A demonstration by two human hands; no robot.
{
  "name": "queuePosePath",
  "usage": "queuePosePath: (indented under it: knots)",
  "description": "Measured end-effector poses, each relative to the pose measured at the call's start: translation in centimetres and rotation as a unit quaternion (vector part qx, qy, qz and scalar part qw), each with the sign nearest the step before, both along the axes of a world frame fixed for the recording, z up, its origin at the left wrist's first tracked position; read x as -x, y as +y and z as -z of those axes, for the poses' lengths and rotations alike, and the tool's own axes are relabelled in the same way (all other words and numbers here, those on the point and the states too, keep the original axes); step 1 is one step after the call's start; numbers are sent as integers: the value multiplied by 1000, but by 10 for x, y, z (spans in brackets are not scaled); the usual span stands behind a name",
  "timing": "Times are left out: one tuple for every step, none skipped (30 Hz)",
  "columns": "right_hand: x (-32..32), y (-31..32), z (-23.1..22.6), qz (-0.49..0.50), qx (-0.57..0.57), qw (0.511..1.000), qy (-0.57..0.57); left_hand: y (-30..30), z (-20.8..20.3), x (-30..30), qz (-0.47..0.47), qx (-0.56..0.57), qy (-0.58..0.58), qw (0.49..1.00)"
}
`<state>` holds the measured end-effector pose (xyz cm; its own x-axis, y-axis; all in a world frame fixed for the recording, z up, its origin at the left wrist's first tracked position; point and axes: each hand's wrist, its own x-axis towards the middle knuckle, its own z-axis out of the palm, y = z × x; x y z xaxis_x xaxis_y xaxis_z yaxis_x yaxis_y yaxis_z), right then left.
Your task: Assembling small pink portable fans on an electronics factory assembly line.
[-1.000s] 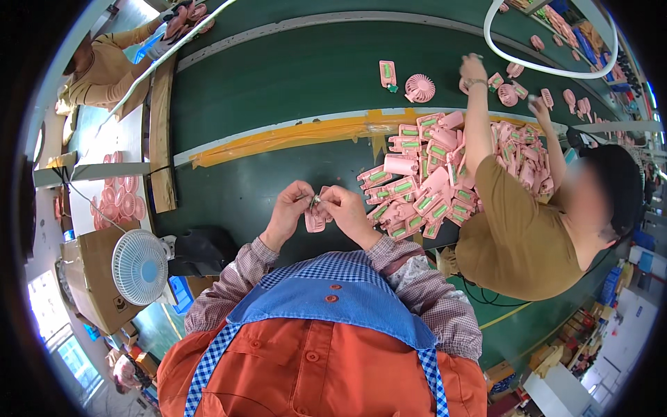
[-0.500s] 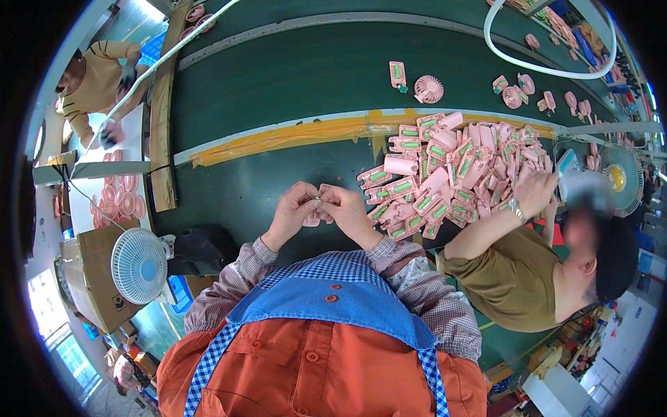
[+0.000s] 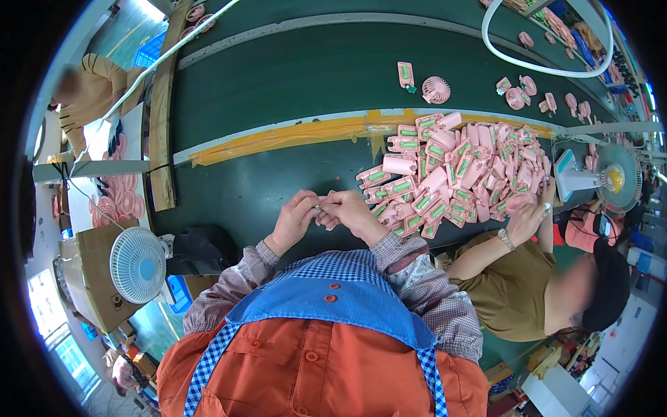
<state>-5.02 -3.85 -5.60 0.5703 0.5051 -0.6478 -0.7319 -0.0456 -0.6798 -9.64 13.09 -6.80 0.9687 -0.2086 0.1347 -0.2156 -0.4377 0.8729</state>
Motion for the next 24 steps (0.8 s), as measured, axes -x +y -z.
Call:
queuePosePath:
  knots:
    - [0, 0, 0, -13, 5, 1000, 0, 1, 0, 1, -1, 0, 0, 1000]
    - [0, 0, 0, -27, 10, 1000, 0, 1, 0, 3, 5, -7, 4, 1000]
    - [1, 0, 1, -27, 11, 1000, 0, 2, 1, 4, 11, -15, 9, 1000]
    - [3, 0, 4, -35, 14, 999, -2, 2, 1, 5, 11, -14, 8, 1000]
    - [5, 0, 6, -43, 17, 999, -4, 1, 2, 6, 15, -22, -7, 1000]
    - [5, 0, 3, -44, 18, 999, -4, 1, 2, 7, 17, -30, -21, 999]
    - [6, 1, -1, -31, 9, 999, 23, 0, 2, 7, 16, -30, -22, 999]
    - [7, 2, -4, -17, 1, 999, 51, -1, 2, 8, 7, -18, -18, 1000]
    - [7, 0, -2, -17, 1, 999, 50, -2, 1, 7, 0, -5, -15, 1000]
    - [7, -3, 2, -15, -8, 998, 67, -3, 0, 7, 0, -5, -15, 1000]
    - [7, -6, 4, -13, -17, 996, 83, -4, -1, 5, 3, -2, -24, 1000]
    - [7, -5, 4, -13, -17, 996, 83, -5, -1, 5, 6, 1, -33, 999]
    - [9, -4, 3, 12, -28, 994, 108, -5, 0, 5, 6, 1, -34, 999]
    - [10, -4, 2, 38, -38, 990, 133, -6, 3, 5, -4, 42, -6, 999]
    - [11, -4, 2, 38, -38, 990, 133, -7, 1, 5, -13, 84, 21, 996]
    - [12, -5, 1, 29, -54, 994, 93, -6, -2, 4, -13, 84, 21, 996]
    - [13, -6, 0, 20, -71, 996, 54, -5, -5, 3, -20, 130, 77, 988]
    - [15, -5, -1, 19, -71, 996, 54, -4, -8, 2, -28, 174, 133, 975]
    - [17, -5, -4, 18, -16, 999, -41, -3, -7, 1, -28, 174, 132, 975]
    - [18, -4, -6, 17, 39, 990, -136, -2, -5, 1, -28, 166, 113, 979]
    - [18, -3, -7, 17, 39, 990, -134, -2, -7, -1, -26, 158, 96, 983]
    - [18, -3, -9, 16, 81, 970, -229, -2, -10, -2, -26, 158, 98, 982]
    - [18, -2, -9, 14, 122, 939, -322, -3, -14, -2, -33, 178, 122, 976]
    - [18, -1, -11, 14, 122, 939, -322, -3, -18, -2, -41, 198, 144, 969]
